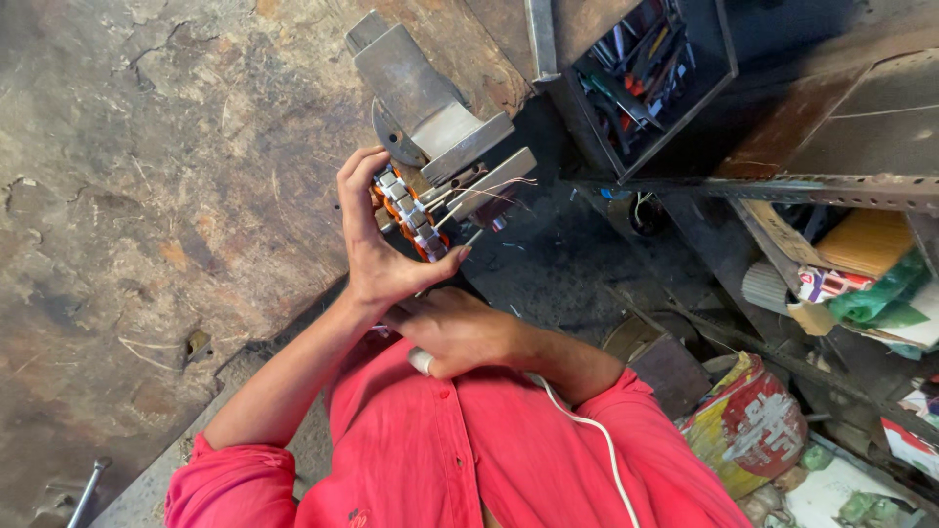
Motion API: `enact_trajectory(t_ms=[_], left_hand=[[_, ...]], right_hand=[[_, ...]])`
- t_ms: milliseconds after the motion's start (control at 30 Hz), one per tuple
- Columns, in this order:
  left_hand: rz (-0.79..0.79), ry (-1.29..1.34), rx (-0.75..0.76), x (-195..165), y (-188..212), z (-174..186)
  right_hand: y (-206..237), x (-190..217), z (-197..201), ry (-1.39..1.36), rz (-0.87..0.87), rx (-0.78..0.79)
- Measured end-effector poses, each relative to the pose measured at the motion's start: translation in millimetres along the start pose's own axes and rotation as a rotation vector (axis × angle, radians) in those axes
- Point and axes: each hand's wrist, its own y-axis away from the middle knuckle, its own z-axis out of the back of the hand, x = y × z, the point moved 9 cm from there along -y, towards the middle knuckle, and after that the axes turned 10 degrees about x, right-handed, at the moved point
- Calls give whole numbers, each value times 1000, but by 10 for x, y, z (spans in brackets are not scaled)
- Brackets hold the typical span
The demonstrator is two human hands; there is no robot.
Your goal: The person strips and twists copper wires, then uses a screwdriver to adjust connections on a motor stator. They place the stator in a bench vise, retrieve a hammer from a drawer, and strike the stator with the hammer to secure the assembly.
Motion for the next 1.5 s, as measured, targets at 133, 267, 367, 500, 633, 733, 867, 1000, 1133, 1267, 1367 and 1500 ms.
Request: enact_trajectory(t_ms=[133,267,367,500,633,733,867,1000,1133,1267,1367,1500], left_hand=[[2,15,13,-3,-36,5],[-6,2,-4,-31,-34,-2],[-22,18,-22,-35,-31,-25],[-19,25,-46,1,-7,-41],[-6,0,-53,21,33,-45],[-26,-7,-56,4,39,-35],[-34,16,-60,2,33,-27],[-31,13,-52,12,40,-37],[-45,25,-41,17,55,-37],[-45,14,-46,14,52,-27],[-87,0,-52,-21,26,-26],[-52,52,-47,22,10,-30]], right_hand=[[193,165,282,-62,-1,32],[656,269,797,-188,137,-140],[984,27,1016,-385,119,-186],[1456,-512,1296,-890,478,-597],[1797,-1953,1430,-1533,450,-885],[1446,-2805,1306,-1934,505,-879],[1322,-3186,855,-1644,97,-1393],[1636,-2245,955,-131,-171,-1628],[1457,-1965,998,404,-455,-1363],[1126,-2242,784,319,-503,-1212],[473,-2191,133,-284,-265,-1051],[-221,-1529,-809,-1037,105,-645]])
